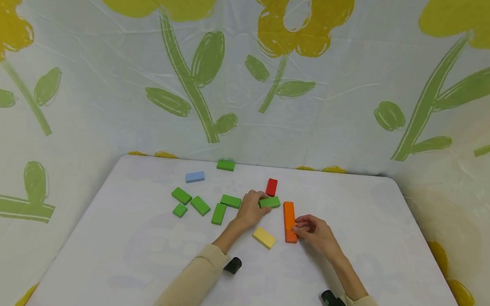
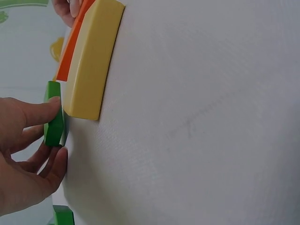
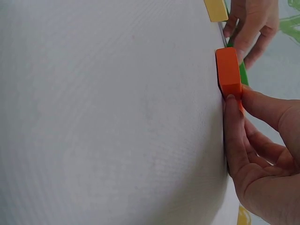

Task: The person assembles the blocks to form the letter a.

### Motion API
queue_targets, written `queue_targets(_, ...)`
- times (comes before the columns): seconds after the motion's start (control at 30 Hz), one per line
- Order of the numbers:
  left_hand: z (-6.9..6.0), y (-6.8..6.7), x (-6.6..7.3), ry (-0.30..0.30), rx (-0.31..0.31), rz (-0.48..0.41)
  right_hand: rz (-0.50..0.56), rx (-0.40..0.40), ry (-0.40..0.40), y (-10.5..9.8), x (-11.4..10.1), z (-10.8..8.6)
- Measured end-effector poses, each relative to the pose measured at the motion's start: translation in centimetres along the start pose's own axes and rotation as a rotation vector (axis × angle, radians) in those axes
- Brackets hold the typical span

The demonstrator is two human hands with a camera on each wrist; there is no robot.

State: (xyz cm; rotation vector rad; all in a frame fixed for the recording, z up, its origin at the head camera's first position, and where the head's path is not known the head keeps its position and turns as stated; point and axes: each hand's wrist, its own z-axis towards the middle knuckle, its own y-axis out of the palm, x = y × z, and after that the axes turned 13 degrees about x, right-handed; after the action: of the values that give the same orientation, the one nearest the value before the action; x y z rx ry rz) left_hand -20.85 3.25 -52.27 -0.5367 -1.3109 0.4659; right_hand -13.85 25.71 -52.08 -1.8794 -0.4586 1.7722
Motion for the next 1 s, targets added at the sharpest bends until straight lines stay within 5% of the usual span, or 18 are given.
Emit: queue_targets(1.0, 0.3, 1.1, 0.0, 0.001, -0.030, 0.009, -0.001, -0.003, -0.028, 0.1, 0.2, 0.1)
